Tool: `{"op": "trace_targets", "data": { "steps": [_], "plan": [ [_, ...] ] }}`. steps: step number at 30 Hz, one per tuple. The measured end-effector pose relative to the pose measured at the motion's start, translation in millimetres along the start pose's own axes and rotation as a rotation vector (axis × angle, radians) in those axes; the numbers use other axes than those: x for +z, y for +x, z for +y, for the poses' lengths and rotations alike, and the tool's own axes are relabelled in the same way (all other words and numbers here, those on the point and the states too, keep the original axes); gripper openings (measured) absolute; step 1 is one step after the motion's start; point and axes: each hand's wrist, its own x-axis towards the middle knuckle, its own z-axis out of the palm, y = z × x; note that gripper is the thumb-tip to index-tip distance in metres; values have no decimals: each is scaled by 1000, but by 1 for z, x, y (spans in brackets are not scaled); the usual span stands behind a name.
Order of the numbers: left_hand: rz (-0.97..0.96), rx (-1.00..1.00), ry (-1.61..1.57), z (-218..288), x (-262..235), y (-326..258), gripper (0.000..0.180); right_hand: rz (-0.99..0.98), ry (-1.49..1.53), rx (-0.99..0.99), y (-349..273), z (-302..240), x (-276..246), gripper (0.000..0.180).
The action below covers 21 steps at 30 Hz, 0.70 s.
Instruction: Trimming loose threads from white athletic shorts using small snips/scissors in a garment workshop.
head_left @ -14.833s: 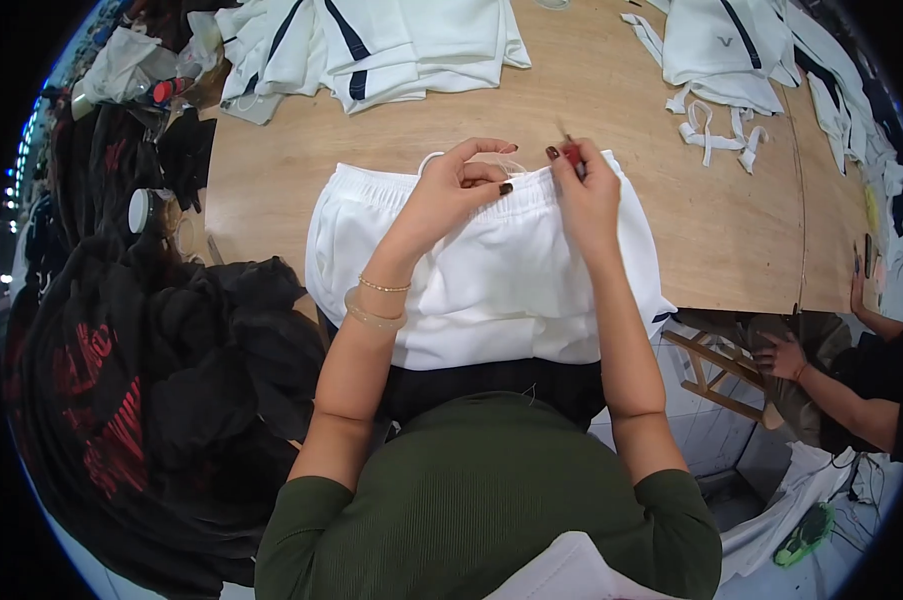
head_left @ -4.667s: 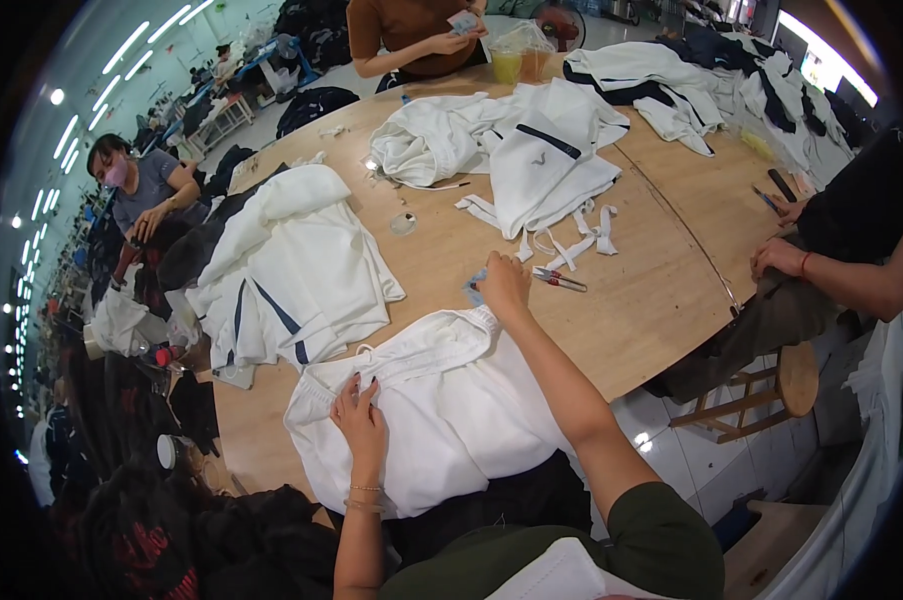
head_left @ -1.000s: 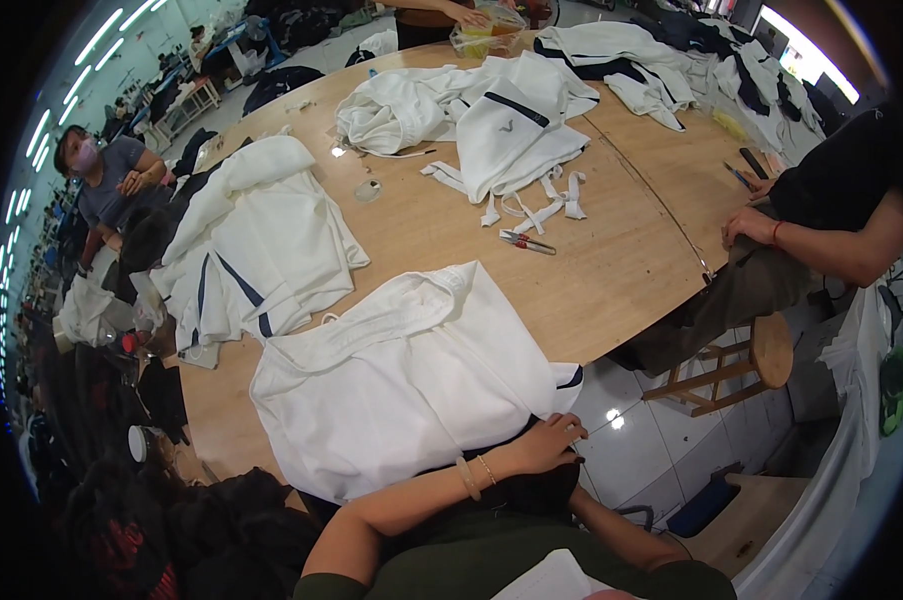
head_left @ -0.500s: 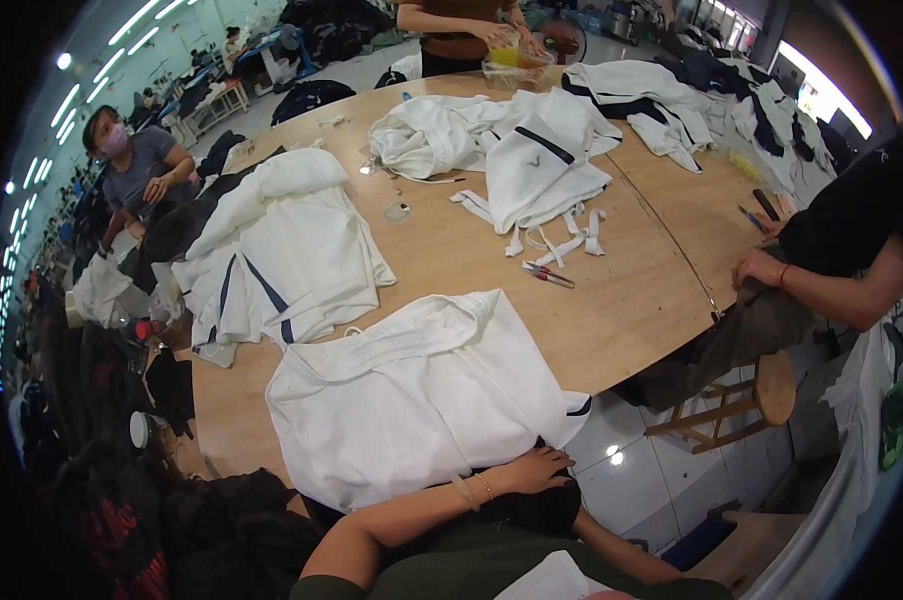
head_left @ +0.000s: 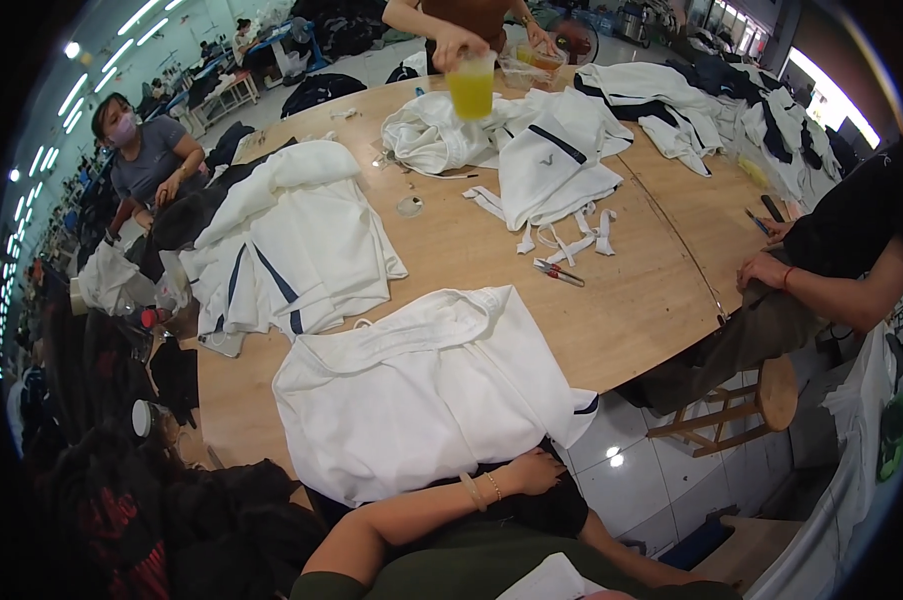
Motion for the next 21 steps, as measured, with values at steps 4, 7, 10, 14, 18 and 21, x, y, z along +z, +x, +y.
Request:
{"op": "trace_targets", "data": {
  "steps": [4,7,10,14,18,21],
  "plan": [
    [33,13,-100,-6,-6,-5,41,45,-143,-184,5,-13,-10,44],
    [309,111,-213,-8,5,-6,37,45,271,-103,34,-19,-7,43],
    [169,74,-175,-2,-1,-3,34,-71,5,28,15,-15,-28,42],
    [22,37,-106,-9,7,-1,36,-483,-428,245,20,-81,-98,41],
    [54,100,-235,-6,-12,-10,35,-563,-476,216,71,-119,-162,40],
    [129,148,-403,-3,-23,-29,34,-79,-207,-126,133,-171,-185,32]
  ]
}}
